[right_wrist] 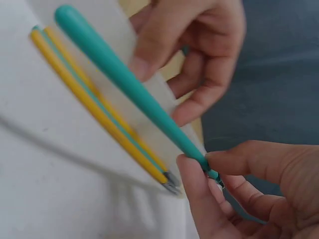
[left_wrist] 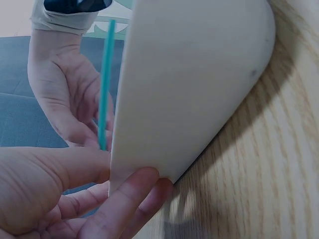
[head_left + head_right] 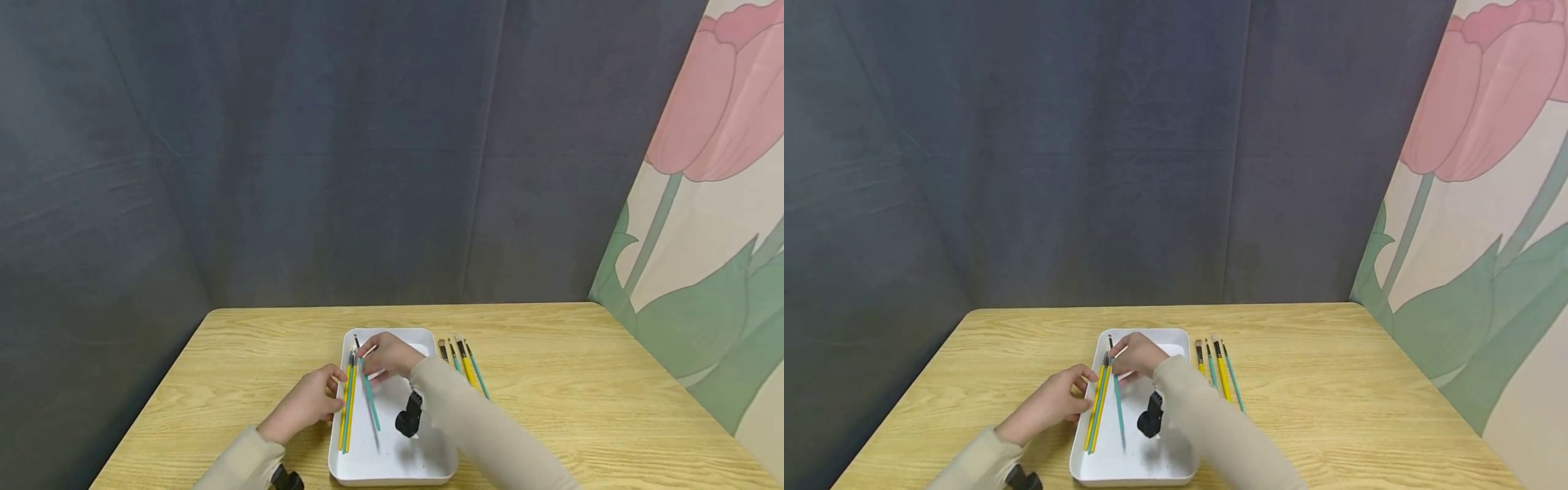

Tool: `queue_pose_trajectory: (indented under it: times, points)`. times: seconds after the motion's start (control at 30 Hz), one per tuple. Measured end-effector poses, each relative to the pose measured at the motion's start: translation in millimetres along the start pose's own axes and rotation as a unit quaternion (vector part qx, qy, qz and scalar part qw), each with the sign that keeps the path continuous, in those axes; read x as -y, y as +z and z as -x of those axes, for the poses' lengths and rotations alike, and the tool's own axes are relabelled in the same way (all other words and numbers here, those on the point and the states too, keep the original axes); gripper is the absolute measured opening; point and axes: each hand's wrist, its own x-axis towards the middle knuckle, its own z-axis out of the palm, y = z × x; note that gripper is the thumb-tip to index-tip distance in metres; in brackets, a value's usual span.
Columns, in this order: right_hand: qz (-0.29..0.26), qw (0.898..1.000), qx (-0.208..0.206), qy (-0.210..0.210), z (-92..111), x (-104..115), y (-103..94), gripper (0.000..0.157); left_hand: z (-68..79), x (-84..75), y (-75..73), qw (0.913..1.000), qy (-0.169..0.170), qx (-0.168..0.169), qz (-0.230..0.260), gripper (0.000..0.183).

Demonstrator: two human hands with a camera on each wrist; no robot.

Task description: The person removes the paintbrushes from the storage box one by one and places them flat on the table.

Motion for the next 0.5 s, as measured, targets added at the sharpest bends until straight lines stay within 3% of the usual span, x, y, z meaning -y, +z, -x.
queue_pose_trajectory:
  times: [0.2,0.5]
  points:
    - [-0.027,1.000,0.014,-0.002,6.7,3.8,-14.2,0.033,-0.2,0.2,0.6,1.0000,0.001,-0.001,0.002,0.034]
    - [-0.046,0.999,0.003,-0.008,16.8,1.3,-31.8,0.036,-0.6,-0.6,1.2,1.0000,-0.006,-0.005,0.000,0.035]
